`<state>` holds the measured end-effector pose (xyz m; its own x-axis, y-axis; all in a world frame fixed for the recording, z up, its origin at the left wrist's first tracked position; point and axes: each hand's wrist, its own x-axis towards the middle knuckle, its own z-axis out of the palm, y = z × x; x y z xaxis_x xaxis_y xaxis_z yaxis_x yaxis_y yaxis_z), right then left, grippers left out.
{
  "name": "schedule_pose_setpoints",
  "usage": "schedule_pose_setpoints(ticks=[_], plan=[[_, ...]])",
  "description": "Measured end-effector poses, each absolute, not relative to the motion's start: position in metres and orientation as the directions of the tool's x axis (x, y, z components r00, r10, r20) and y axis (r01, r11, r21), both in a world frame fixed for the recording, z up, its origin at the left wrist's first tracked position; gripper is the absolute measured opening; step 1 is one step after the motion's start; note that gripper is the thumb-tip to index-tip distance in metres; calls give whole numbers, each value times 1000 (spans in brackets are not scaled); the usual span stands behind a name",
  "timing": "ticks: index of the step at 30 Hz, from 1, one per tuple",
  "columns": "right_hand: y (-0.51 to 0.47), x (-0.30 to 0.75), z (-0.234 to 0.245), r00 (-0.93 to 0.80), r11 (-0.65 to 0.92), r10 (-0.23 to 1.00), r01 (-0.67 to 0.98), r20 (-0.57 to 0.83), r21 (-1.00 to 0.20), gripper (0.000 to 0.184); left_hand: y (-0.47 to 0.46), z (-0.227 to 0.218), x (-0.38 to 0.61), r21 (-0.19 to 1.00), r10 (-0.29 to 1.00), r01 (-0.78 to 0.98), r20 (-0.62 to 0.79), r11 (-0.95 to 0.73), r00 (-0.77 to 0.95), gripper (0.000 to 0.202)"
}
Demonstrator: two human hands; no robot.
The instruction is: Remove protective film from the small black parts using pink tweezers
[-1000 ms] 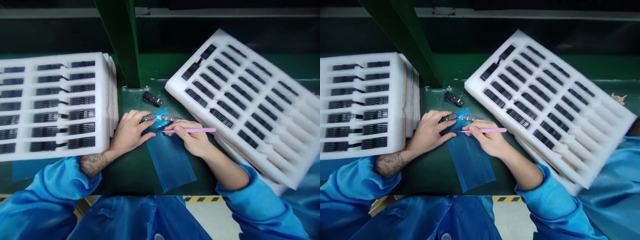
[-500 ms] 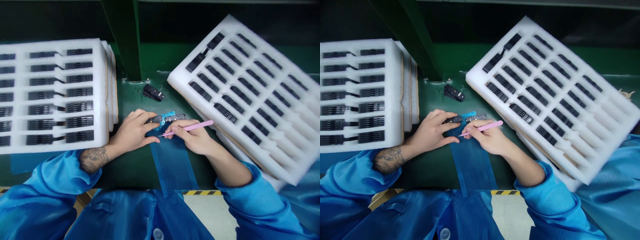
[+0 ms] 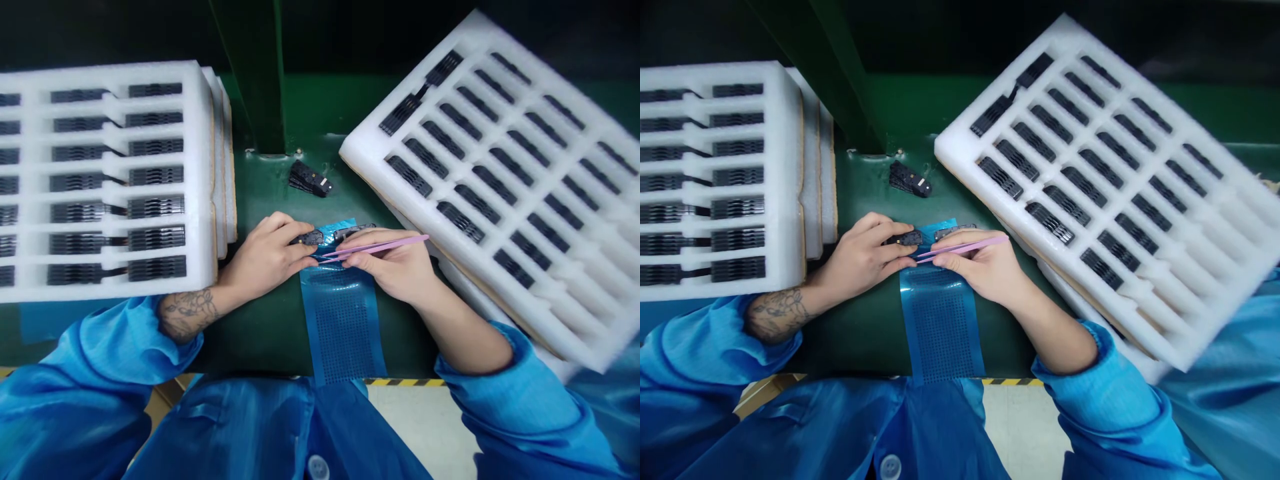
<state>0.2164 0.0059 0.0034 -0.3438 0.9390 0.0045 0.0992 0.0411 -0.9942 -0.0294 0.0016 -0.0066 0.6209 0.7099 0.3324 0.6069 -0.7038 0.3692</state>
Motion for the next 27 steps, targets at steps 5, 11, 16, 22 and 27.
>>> schedule_pose_setpoints(ticks=[5,11,16,22,27], plan=[[4,212,0,-263,144,960,172,96,-974,9,2,-7,-29,331,681,595,361,-732,637,26],[3,210,-3,-248,158,963,188,109,-969,7,2,-8,-29,327,677,593,371,-736,636,25],[4,210,-2,-255,153,962,193,101,-969,7,2,-8,-28,333,681,594,373,-732,630,24],[5,210,-3,-276,182,953,185,127,-966,5,1,-6,-28,344,689,597,361,-725,628,23],[4,210,-3,-278,177,953,188,120,-966,5,1,-6,-29,354,697,600,358,-718,622,22]])
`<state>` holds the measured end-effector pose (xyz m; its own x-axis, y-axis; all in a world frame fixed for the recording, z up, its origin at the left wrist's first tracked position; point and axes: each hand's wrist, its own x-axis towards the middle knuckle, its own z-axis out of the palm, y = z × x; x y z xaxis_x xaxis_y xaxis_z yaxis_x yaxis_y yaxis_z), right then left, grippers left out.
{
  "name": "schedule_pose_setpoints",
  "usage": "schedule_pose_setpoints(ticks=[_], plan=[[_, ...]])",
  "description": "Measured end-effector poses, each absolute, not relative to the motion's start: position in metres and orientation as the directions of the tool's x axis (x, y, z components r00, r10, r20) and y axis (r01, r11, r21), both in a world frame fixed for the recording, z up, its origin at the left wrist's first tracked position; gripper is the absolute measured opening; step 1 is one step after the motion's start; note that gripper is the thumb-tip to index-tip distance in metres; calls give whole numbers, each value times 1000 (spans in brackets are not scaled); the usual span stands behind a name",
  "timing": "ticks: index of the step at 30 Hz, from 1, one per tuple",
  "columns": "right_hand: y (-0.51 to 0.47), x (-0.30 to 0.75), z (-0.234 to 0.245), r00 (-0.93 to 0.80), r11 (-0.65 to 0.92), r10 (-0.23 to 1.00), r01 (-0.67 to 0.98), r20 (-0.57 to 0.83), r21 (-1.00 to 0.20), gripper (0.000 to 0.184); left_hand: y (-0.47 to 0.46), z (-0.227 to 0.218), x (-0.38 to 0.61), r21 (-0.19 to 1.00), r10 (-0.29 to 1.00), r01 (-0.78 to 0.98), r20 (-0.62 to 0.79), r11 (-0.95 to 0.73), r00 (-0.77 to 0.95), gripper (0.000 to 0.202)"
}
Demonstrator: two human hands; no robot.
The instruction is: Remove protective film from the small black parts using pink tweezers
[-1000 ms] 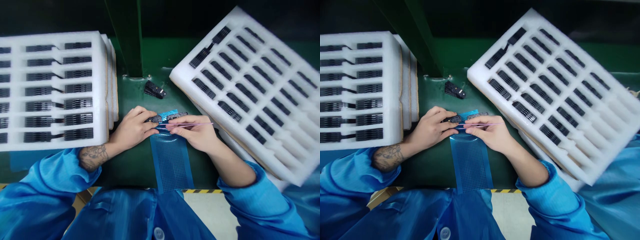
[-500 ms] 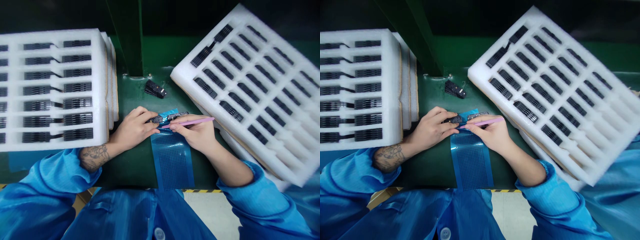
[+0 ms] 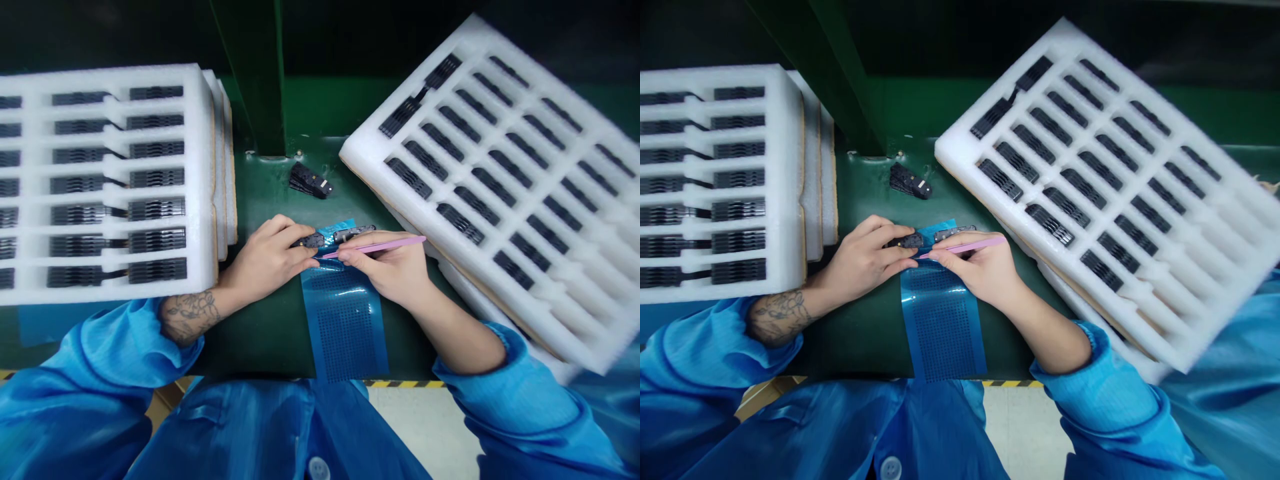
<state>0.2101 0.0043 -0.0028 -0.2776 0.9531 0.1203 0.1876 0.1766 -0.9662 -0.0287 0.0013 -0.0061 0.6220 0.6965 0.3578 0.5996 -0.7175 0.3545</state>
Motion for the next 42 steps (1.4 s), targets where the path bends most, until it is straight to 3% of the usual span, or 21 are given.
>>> schedule_pose_setpoints(ticks=[5,10,16,42], plan=[[4,210,-1,-252,140,964,192,89,-971,4,1,-7,-29,359,703,605,342,-711,624,24],[7,211,1,-82,30,997,161,17,-987,12,-1,-4,-31,342,690,600,320,-723,649,28],[11,208,2,36,6,999,187,13,-982,21,-1,-4,-30,473,723,549,403,-689,561,17],[8,204,-3,5,21,1000,244,23,-969,10,2,-6,-27,464,715,545,417,-698,561,15]])
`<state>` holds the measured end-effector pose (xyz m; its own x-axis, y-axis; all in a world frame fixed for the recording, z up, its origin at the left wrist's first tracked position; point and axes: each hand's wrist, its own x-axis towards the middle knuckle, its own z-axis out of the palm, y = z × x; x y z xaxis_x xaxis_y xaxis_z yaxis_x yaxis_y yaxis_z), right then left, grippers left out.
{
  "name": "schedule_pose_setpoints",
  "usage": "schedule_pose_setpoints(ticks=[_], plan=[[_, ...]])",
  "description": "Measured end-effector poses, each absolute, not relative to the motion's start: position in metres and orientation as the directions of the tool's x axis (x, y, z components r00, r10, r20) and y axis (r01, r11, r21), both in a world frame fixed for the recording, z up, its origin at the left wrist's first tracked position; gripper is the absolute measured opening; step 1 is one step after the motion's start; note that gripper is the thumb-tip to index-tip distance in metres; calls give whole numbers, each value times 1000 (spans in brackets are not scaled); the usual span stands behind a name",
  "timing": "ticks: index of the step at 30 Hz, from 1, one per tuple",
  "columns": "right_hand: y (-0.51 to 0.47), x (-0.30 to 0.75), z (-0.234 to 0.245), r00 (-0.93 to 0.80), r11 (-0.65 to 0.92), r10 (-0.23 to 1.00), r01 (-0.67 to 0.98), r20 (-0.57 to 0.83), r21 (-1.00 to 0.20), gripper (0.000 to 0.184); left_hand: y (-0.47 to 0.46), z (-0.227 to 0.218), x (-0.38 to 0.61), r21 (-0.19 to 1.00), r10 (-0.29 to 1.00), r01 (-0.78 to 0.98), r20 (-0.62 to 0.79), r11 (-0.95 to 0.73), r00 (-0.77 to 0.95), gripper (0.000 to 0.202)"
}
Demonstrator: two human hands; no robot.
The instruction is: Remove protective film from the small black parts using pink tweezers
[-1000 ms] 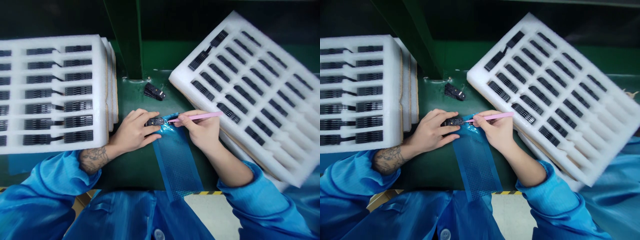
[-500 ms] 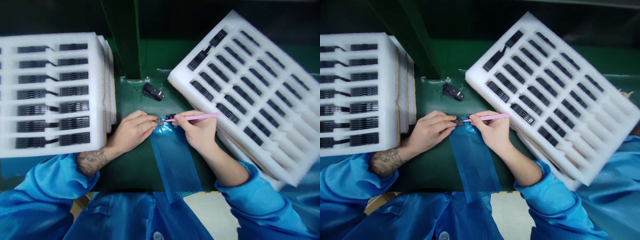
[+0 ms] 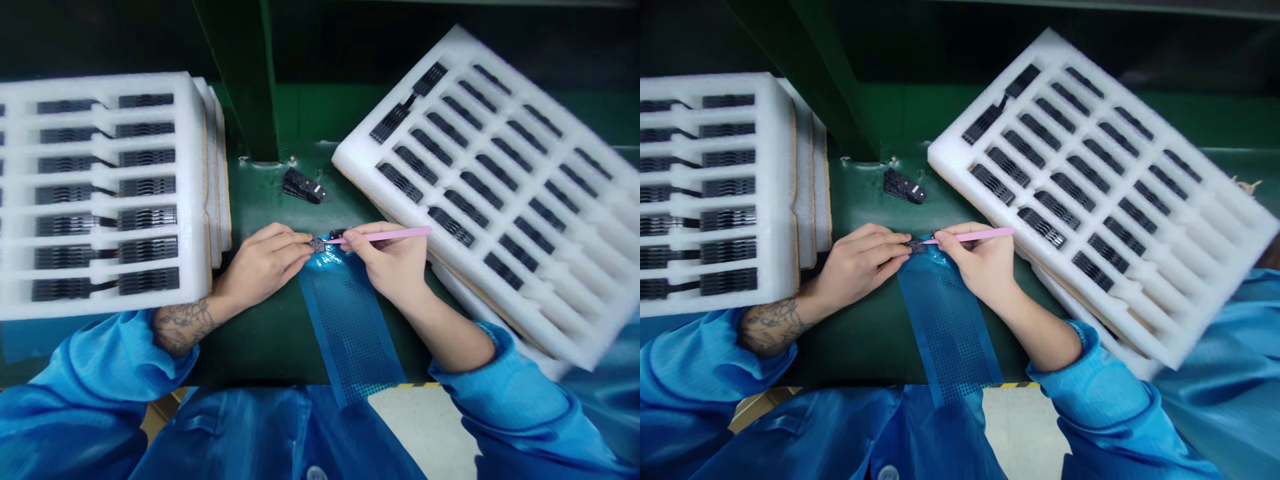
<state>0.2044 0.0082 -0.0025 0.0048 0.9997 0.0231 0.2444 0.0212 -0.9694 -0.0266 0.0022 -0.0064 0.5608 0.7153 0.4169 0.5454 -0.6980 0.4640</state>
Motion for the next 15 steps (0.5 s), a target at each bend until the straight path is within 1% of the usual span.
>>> schedule_pose_setpoints(ticks=[7,15], plan=[[8,204,-3,3,23,1000,224,24,-974,9,2,-6,-26,462,720,554,407,-693,561,15],[8,204,-3,1,26,1000,250,27,-968,11,2,-7,-26,464,725,558,399,-688,562,16]])
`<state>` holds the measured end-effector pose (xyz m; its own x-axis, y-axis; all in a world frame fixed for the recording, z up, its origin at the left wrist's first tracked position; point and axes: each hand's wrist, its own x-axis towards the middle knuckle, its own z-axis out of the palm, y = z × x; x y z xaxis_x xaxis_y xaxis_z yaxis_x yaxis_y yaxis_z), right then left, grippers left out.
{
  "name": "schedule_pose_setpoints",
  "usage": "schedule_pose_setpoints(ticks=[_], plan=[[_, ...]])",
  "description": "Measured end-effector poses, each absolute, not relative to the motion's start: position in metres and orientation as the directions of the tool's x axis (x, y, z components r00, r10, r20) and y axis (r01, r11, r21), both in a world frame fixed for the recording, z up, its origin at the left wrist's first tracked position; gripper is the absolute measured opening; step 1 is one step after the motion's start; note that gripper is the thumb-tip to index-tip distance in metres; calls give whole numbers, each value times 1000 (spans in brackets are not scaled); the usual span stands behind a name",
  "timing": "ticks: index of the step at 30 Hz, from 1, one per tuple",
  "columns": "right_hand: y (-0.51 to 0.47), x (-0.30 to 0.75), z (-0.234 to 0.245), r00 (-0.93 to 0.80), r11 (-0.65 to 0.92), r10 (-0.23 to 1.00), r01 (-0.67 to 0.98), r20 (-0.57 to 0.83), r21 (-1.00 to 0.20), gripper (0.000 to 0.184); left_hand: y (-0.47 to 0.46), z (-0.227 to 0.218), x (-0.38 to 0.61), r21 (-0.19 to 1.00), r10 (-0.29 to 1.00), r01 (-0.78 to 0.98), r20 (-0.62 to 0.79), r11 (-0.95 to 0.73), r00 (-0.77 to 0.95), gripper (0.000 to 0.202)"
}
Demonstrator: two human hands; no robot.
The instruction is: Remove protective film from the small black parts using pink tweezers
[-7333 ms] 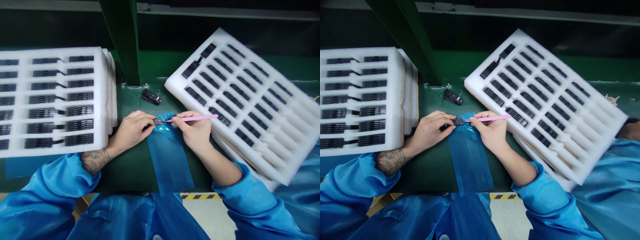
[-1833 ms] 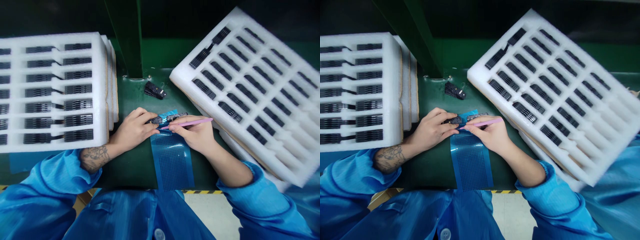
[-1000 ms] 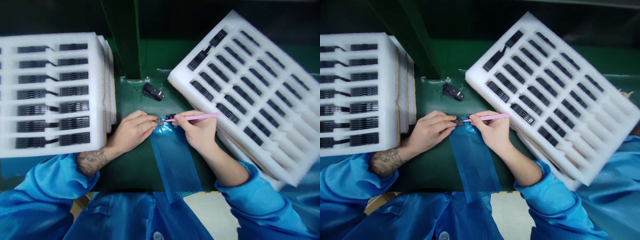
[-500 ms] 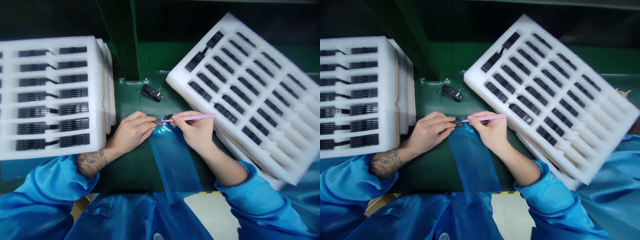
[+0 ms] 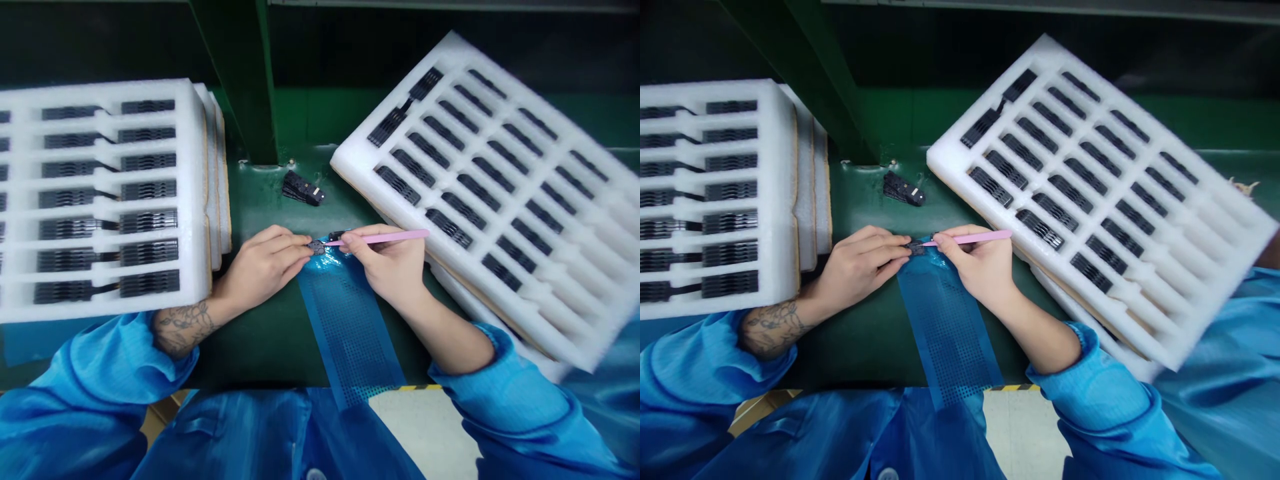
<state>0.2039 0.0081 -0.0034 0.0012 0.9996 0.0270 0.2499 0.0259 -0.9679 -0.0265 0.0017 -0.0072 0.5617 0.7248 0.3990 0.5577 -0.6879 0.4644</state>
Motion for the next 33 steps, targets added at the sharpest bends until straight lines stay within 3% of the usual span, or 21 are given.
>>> schedule_pose_setpoints(ticks=[9,12,15,18,20,27,31,33], plan=[[9,206,-2,20,48,998,179,53,-983,8,2,-7,-28,461,722,558,399,-690,565,16],[7,211,-5,22,210,977,121,214,-970,8,2,-7,-28,472,722,548,398,-690,566,16],[4,211,-7,-204,496,867,266,454,-827,25,1,-6,-28,493,714,525,374,-694,593,9],[3,208,-7,-516,697,706,386,484,-604,21,1,-5,-27,512,711,510,353,-691,608,1],[3,208,-4,-591,751,653,427,473,-504,14,0,-5,-27,517,719,515,353,-684,599,4],[5,238,20,-562,720,676,641,477,-265,15,0,-5,-27,493,750,571,341,-656,567,4],[8,244,20,-577,646,742,752,340,-133,11,-1,-6,-28,442,736,590,362,-676,572,10],[10,243,18,-576,633,760,762,301,-137,12,-1,-6,-28,419,743,614,357,-669,566,17]])
